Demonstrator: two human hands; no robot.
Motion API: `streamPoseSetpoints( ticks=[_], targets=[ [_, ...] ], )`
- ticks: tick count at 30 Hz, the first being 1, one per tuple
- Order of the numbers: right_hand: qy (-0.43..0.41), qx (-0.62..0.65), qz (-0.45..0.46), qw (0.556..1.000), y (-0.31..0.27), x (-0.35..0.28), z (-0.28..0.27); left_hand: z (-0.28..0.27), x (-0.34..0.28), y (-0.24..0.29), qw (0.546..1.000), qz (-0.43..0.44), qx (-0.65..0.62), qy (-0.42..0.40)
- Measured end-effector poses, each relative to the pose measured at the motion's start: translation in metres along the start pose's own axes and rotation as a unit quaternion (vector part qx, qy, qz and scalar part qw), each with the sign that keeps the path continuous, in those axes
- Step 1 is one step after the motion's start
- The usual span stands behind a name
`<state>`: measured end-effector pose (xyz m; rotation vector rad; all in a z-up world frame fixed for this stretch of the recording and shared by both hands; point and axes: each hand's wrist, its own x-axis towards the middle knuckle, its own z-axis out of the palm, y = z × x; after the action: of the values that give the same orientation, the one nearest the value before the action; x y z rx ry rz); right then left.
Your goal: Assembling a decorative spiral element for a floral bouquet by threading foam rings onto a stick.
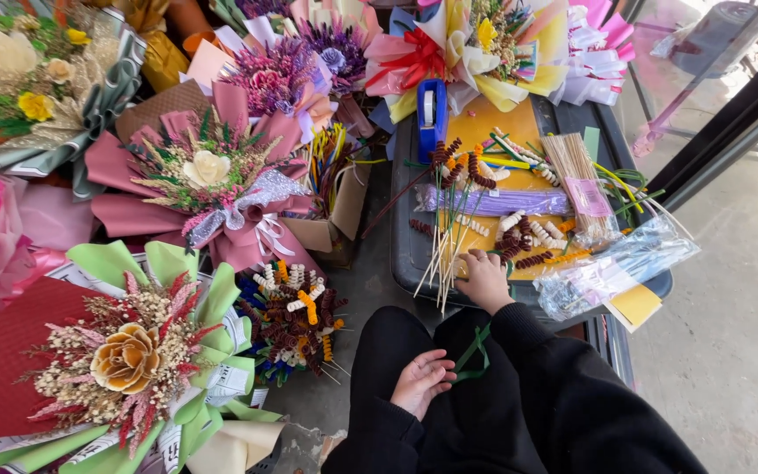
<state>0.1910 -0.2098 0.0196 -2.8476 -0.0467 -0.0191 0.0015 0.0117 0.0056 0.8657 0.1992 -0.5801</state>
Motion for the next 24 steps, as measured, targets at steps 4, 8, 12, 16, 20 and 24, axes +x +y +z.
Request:
streamPoseSetpoints(
  ticks=[4, 8, 12, 16, 20, 24],
  targets=[
    [-0.072, -0.011, 0.037, 0.997, -0.029, 0.010, -0.034, -0.001, -0.001, 0.002, 1.000, 0.004, -0.019, 0.003],
    [-0.108, -0.027, 0.010, 0.994, -0.029, 0.014, -0.042, 0.000, -0.001, 0.001, 1.000, -0.007, -0.019, 0.003],
    [-0.084, -0.009, 0.007, 0.996, -0.023, 0.014, -0.044, 0.004, -0.003, 0.005, 1.000, -0.011, -0.013, 0.008],
    [-0.058, 0.017, 0.021, 0.998, -0.016, -0.004, -0.053, 0.002, -0.004, 0.002, 1.000, -0.007, -0.013, 0.007],
    [0.013, 0.124, 0.017, 0.992, -0.011, -0.049, -0.070, 0.006, 0.002, 0.005, 1.000, -0.008, -0.007, 0.017],
    [0.076, 0.137, -0.086, 0.984, -0.019, -0.126, -0.066, -0.004, 0.017, -0.010, 0.998, -0.020, -0.035, 0.042]
  ],
)
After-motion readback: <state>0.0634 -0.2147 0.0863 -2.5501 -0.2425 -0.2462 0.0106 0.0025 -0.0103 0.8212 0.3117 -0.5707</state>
